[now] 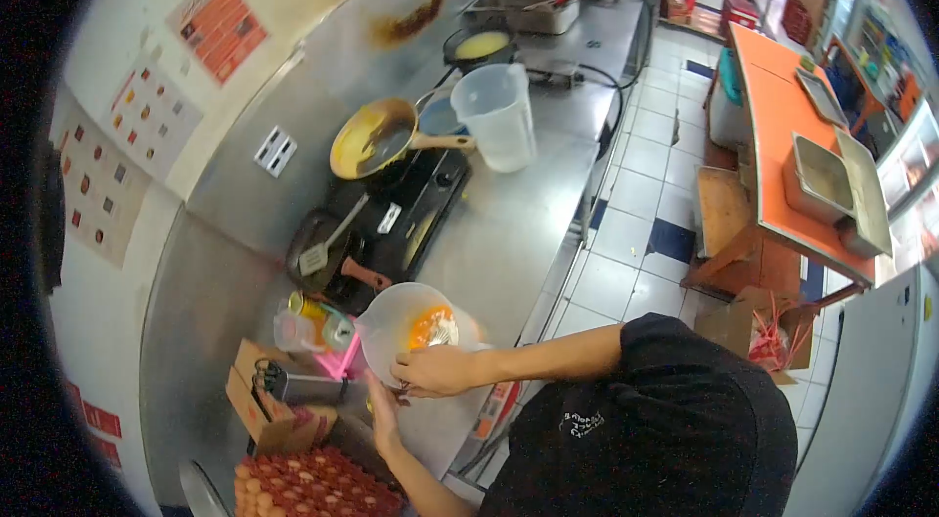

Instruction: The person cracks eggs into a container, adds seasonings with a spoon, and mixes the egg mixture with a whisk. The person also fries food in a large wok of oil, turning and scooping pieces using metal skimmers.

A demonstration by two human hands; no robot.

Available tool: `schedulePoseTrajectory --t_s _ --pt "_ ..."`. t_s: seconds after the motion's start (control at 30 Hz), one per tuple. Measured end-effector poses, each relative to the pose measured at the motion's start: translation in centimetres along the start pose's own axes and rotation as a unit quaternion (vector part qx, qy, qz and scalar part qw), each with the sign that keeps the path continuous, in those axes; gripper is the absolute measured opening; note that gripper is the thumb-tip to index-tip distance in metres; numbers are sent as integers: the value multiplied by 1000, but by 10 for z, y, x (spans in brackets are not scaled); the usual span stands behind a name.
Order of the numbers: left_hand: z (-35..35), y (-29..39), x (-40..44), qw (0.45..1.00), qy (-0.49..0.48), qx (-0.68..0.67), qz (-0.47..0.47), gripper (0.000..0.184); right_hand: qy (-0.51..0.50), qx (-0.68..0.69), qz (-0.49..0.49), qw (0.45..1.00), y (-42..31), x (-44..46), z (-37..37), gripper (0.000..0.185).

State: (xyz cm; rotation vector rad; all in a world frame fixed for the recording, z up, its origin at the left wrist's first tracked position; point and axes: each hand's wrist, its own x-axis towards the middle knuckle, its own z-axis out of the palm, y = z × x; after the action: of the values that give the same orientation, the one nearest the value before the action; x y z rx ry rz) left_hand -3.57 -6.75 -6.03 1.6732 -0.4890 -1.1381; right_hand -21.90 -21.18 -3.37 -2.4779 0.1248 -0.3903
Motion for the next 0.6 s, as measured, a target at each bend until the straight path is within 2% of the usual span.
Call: schedulePoseTrajectory --t_s 0.03,0.07,0.1,0.17,0.2,0.23,0.27,0.3,0.33,0.37,0.43,0.47,0.5,0.53,0.57,0.6 --pt "7 -13 -3 1000 -12 4 9 67 12 64 1 998 4 -1 -1 31" --pt "17 -30 -5 992 73 -99 14 67 23 128 -1 992 7 0 -3 30" --pt "26 -51 -5 967 156 -201 15 67 28 119 2 993 10 3 -7 30" --pt "31 -135 18 958 179 -223 23 58 28 193 26 980 14 10 -17 30" --pt "60 -137 4 971 148 -184 34 51 32 187 26 981 17 12 -17 30" --pt "96 -127 -16 981 119 -145 46 46 87 186 43 978 20 15 -17 30" --pt "133 -107 -36 985 77 -141 72 48 141 185 59 971 23 18 -17 29" --pt "161 -93 -50 985 35 -136 96 51 141 182 57 971 25 20 -20 29" --pt "176 -100 -49 985 36 -136 97 51 189 128 92 969 27 22 -25 30" --pt "190 -110 -42 981 39 -94 168 53 235 72 127 961 29 22 -30 30" --pt "200 -95 -44 969 42 -53 237 56 250 84 126 956 32 22 -34 31" --pt "202 -64 -56 968 43 93 229 53 264 95 125 952 35 22 -36 32" --pt "203 -47 -62 946 44 238 215 50 264 93 124 952 39 23 -34 32" --pt "206 -47 -61 946 43 236 216 50 207 48 124 969 43 24 -30 32" --pt "208 -49 -57 931 72 243 264 44 149 4 125 981 46 24 -26 33" --pt "209 -53 -54 912 99 250 310 38 148 5 127 981 45 23 -23 33"
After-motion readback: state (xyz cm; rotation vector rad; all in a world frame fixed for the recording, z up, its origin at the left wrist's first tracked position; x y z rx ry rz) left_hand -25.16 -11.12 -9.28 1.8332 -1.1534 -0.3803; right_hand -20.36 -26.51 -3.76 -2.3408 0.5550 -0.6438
